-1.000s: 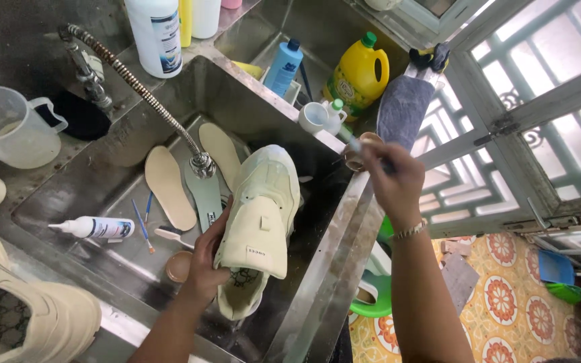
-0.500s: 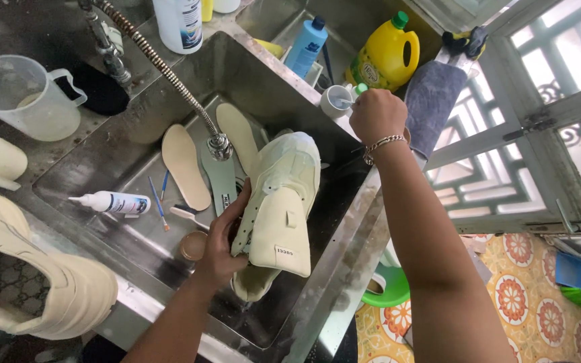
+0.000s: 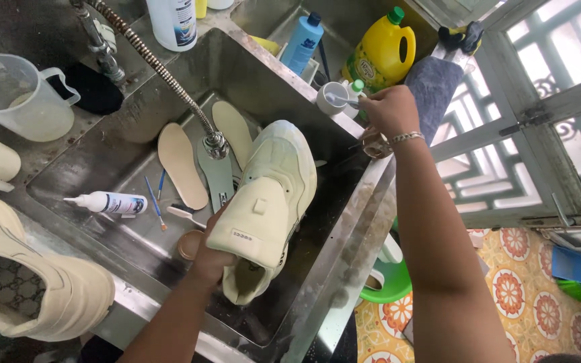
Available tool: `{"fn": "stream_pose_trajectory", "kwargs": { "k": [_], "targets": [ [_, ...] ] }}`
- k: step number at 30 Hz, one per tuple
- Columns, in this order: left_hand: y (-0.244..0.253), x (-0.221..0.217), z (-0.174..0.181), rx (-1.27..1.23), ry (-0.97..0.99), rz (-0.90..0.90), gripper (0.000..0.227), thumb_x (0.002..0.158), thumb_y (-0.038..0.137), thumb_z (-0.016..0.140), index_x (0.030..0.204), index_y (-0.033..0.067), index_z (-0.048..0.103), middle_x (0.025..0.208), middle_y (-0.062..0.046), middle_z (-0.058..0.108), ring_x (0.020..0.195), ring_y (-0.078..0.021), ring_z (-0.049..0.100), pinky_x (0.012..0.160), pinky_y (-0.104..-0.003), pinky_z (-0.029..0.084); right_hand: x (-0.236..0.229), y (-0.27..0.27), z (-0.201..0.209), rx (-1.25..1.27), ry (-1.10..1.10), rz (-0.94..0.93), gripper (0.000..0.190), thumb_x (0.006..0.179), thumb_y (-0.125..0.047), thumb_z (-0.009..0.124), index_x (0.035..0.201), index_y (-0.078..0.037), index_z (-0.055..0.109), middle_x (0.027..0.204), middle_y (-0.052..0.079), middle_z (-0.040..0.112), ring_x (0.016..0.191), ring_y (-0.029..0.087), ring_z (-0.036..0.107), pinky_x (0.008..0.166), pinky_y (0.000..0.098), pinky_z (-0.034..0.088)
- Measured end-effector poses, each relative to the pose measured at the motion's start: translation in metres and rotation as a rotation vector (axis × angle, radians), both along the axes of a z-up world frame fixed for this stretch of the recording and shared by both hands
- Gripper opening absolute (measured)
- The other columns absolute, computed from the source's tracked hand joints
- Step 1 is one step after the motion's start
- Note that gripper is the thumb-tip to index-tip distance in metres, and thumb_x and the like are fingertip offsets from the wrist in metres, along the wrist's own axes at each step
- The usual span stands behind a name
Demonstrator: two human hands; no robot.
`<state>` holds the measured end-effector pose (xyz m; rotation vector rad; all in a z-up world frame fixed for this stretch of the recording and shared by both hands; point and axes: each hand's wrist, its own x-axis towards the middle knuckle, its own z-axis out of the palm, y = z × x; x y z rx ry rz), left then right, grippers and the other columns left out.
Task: Washing and scrubbing various shoes and insoles in a sink using soap and brushes.
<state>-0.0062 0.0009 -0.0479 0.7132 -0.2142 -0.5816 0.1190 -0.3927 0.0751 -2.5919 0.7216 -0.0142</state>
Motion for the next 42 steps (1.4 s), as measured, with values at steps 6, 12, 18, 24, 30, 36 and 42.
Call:
{"fn": "stream_pose_trajectory", "kwargs": {
  "k": [6, 12, 18, 24, 30, 36, 42],
  "targets": [
    [0.02, -0.022, -0.128, 0.172, 0.155, 0.008, 0.063, 0.063, -0.003, 0.064, 0.126, -0.0091, 0.063, 0.113, -0.017, 0.071, 0.106, -0.0292, 0.069, 0.093, -0.04, 0.055, -0.05, 0.013, 0.026, 0.098, -0.285, -0.04, 0.024, 0.09, -0.023, 0.076, 0.102, -0.003, 0.081, 0.076, 0.01, 0.075, 0.062, 0.015, 0.068, 0.062, 0.0292, 0.053],
    [0.01, -0.015, -0.108, 0.166, 0.193, -0.027, 0.07, 0.058, -0.005, 0.059, 0.127, -0.0065, 0.061, 0.115, -0.016, 0.071, 0.106, -0.0283, 0.069, 0.093, -0.042, 0.055, -0.113, 0.067, 0.047, 0.267, -0.626, 0.034, 0.018, 0.098, -0.015, 0.076, 0.106, 0.001, 0.079, 0.084, 0.005, 0.076, 0.071, 0.008, 0.067, 0.065, 0.0226, 0.052],
    [0.0, 0.007, 0.012, 0.059, 0.004, -0.07, 0.099, 0.049, -0.001, 0.054, 0.147, -0.0036, 0.047, 0.128, -0.014, 0.068, 0.117, -0.0238, 0.067, 0.104, -0.036, 0.052, -0.139, 0.114, 0.072, 0.252, -0.659, 0.379, 0.012, 0.096, -0.002, 0.076, 0.107, 0.0, 0.077, 0.091, 0.006, 0.072, 0.079, 0.01, 0.063, 0.07, 0.0238, 0.048],
    [-0.004, 0.009, 0.026, 0.037, -0.031, -0.116, 0.101, 0.05, -0.001, 0.055, 0.151, -0.0036, 0.044, 0.13, -0.015, 0.067, 0.118, -0.0244, 0.067, 0.104, -0.038, 0.053, -0.135, 0.123, 0.08, 0.07, -0.695, 0.519, 0.017, 0.092, 0.0, 0.078, 0.108, -0.002, 0.077, 0.093, 0.009, 0.072, 0.083, 0.016, 0.069, 0.073, 0.027, 0.052],
    [0.011, -0.006, -0.047, 0.001, 0.061, -0.09, 0.082, 0.057, -0.001, 0.059, 0.139, -0.006, 0.054, 0.123, -0.015, 0.07, 0.113, -0.0244, 0.069, 0.101, -0.038, 0.053, -0.136, 0.106, 0.063, 0.136, -0.706, 0.553, 0.019, 0.088, 0.0, 0.08, 0.106, -0.003, 0.077, 0.091, 0.008, 0.072, 0.08, 0.015, 0.067, 0.071, 0.0265, 0.051],
    [0.017, -0.019, -0.11, 0.028, 0.149, -0.114, 0.061, 0.067, -0.004, 0.067, 0.128, -0.0085, 0.063, 0.116, -0.017, 0.073, 0.106, -0.0274, 0.071, 0.092, -0.041, 0.057, -0.136, 0.116, 0.062, 0.187, -0.713, 0.521, 0.019, 0.09, 0.002, 0.079, 0.108, -0.001, 0.076, 0.095, 0.008, 0.072, 0.086, 0.014, 0.067, 0.075, 0.0259, 0.051],
    [0.013, -0.015, -0.077, 0.078, 0.243, -0.057, 0.067, 0.068, -0.004, 0.073, 0.133, -0.0035, 0.057, 0.12, -0.016, 0.069, 0.106, -0.0278, 0.07, 0.089, -0.044, 0.058, -0.131, 0.105, 0.04, 0.313, -0.724, 0.529, 0.017, 0.089, 0.004, 0.076, 0.106, 0.0, 0.075, 0.096, 0.008, 0.071, 0.085, 0.014, 0.065, 0.076, 0.026, 0.05]
  ]
}}
